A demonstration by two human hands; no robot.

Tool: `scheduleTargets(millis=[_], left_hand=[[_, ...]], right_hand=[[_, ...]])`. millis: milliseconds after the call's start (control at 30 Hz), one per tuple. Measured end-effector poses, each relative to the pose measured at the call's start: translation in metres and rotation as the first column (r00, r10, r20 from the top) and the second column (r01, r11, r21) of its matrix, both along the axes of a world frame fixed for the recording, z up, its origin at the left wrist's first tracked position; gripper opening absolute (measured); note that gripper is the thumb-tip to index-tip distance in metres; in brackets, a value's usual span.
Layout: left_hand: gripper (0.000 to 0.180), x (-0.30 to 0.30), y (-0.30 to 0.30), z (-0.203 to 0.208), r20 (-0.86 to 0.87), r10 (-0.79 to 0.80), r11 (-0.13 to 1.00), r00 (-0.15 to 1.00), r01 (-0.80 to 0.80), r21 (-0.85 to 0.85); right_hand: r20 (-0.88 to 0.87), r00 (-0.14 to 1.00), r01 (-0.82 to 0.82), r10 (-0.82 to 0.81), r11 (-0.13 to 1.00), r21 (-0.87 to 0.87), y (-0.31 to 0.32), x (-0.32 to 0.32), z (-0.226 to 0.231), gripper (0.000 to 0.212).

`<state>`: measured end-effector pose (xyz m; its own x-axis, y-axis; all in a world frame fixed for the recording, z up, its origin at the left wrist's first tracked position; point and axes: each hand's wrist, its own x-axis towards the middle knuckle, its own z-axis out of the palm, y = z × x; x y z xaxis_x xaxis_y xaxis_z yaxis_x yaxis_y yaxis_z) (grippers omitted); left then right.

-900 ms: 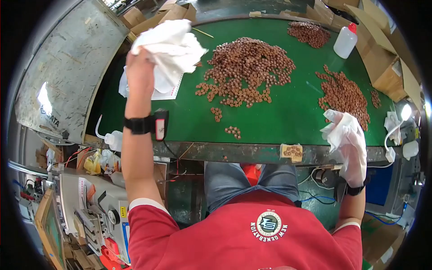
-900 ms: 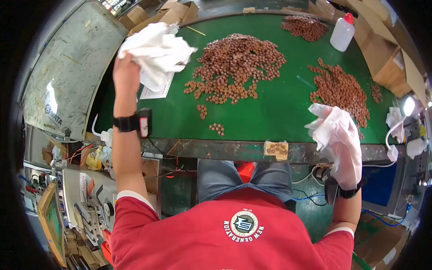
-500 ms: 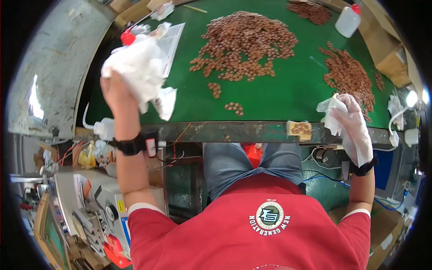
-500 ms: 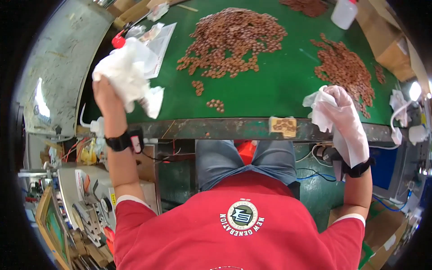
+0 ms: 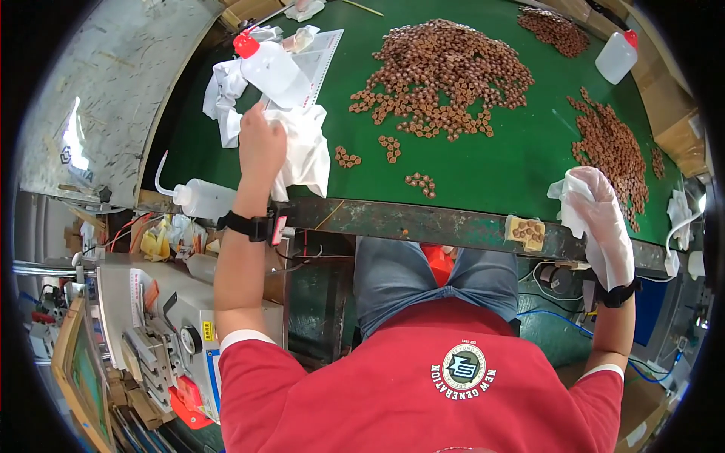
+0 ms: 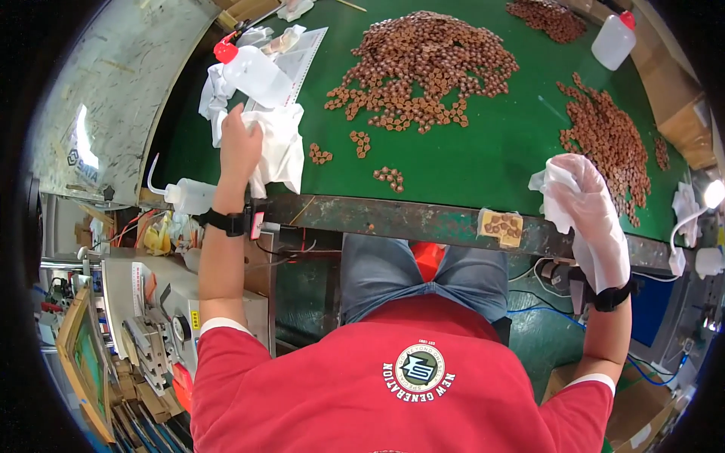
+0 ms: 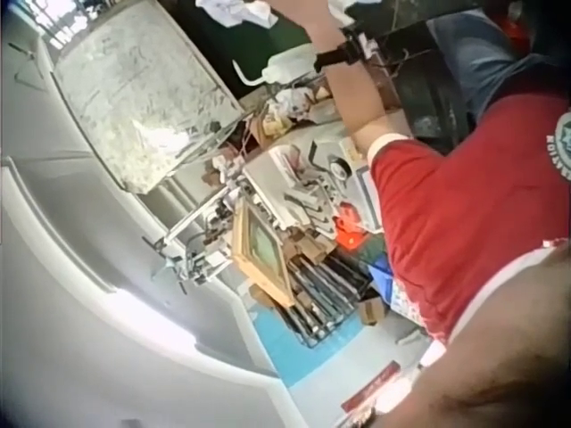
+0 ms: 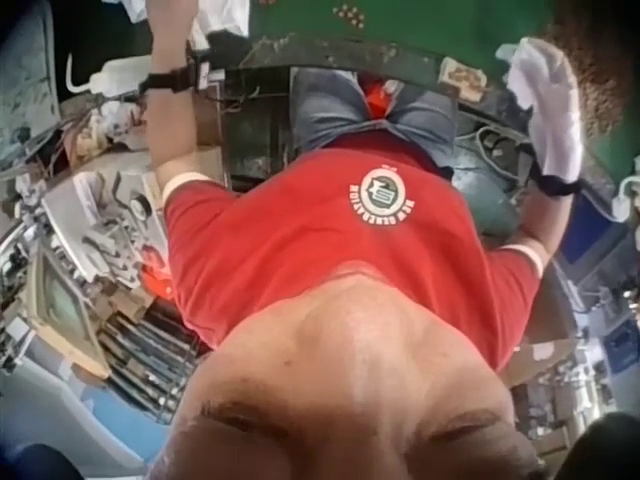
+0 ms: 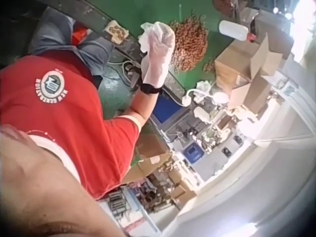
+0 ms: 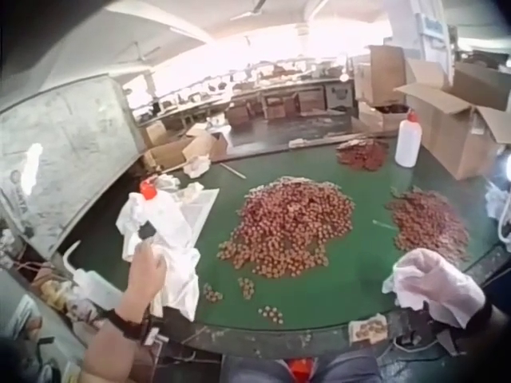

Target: The person wipes a small rectangular object with a cloth, then picks up small brown components one by one and places them onto the object. After assembling several pieces, they spray the cloth with a bottle and continue cleaning and arranging the components.

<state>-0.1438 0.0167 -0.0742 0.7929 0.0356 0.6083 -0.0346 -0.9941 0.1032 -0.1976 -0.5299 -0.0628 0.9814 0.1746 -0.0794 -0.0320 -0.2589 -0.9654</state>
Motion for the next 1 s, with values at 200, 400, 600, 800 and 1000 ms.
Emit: scheduleTargets(millis=[200,400,600,800,1000], left_hand=[[0.031,-0.022,-0.078,0.042,-0.339,-0.404,0.893,0.850,0.447,0.057],[0.027,-0.027,-0.097,0.037,-0.674,-0.369,0.879,0.640,0.476,-0.030],[0.014,-0.035,-0.098,0.031,-0.549,-0.419,0.868,0.723,0.496,-0.009],[0.022,-0.055,-0.134,0.044,-0.241,-0.461,0.876,0.854,0.395,-0.275],[0.029,-0.087,-0.180,0.003,-0.057,-0.540,0.734,0.840,0.437,-0.520]], right_hand=[[0.000,0.999,-0.036,0.036,0.997,0.063,-0.002,0.005,-0.007,0.044],[-0.017,0.998,-0.065,0.065,0.998,-0.024,-0.010,0.004,-0.003,0.048],[-0.038,0.998,-0.059,0.058,0.997,-0.039,0.014,-0.007,0.032,0.040],[-0.032,0.964,-0.268,0.266,0.956,-0.116,0.036,-0.022,0.043,0.031],[0.273,0.659,-0.358,0.701,0.611,-0.706,0.052,-0.014,0.028,0.023]])
